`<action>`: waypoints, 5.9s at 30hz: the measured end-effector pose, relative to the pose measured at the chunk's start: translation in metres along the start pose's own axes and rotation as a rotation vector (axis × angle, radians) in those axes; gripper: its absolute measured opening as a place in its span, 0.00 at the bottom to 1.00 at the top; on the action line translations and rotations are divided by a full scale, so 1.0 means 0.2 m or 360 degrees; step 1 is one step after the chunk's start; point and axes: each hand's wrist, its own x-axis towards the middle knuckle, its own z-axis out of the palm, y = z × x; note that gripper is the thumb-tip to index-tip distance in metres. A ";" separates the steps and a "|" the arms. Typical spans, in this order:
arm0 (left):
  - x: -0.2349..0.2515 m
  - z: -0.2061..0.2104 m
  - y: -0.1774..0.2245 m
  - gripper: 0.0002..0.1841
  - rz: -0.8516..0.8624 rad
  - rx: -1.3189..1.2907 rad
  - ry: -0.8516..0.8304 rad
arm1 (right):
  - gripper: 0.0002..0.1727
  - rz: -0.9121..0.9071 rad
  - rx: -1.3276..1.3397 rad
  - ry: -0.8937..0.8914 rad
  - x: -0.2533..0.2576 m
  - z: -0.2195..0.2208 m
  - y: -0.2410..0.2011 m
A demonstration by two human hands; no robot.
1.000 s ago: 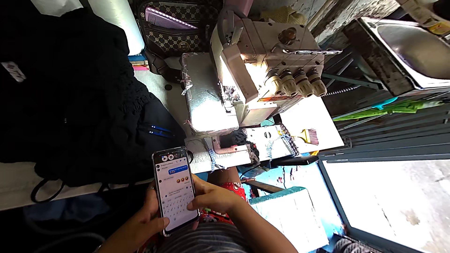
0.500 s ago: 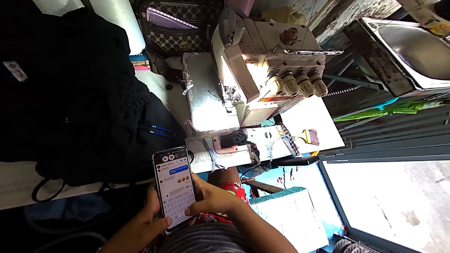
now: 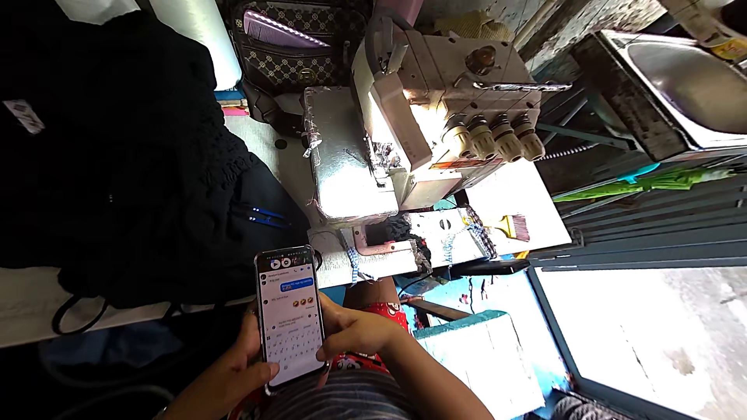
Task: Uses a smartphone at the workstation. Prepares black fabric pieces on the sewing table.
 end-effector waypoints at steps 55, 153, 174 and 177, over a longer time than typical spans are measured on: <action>0.01 -0.03 -0.02 0.43 0.0067 0.0057 -0.0147 | 0.36 -0.0014 -0.0101 0.0057 0.00 -0.01 -0.01; 0.00 -0.04 -0.02 0.41 0.0026 0.0058 -0.0142 | 0.41 0.0019 -0.0111 0.0018 0.00 0.00 -0.01; 0.00 -0.04 -0.01 0.41 0.0019 0.0040 -0.0159 | 0.42 -0.0004 -0.0089 0.0009 0.00 0.00 0.00; 0.00 -0.05 -0.02 0.42 0.0035 0.0024 -0.0160 | 0.40 -0.0006 -0.0090 0.0009 0.00 0.00 -0.01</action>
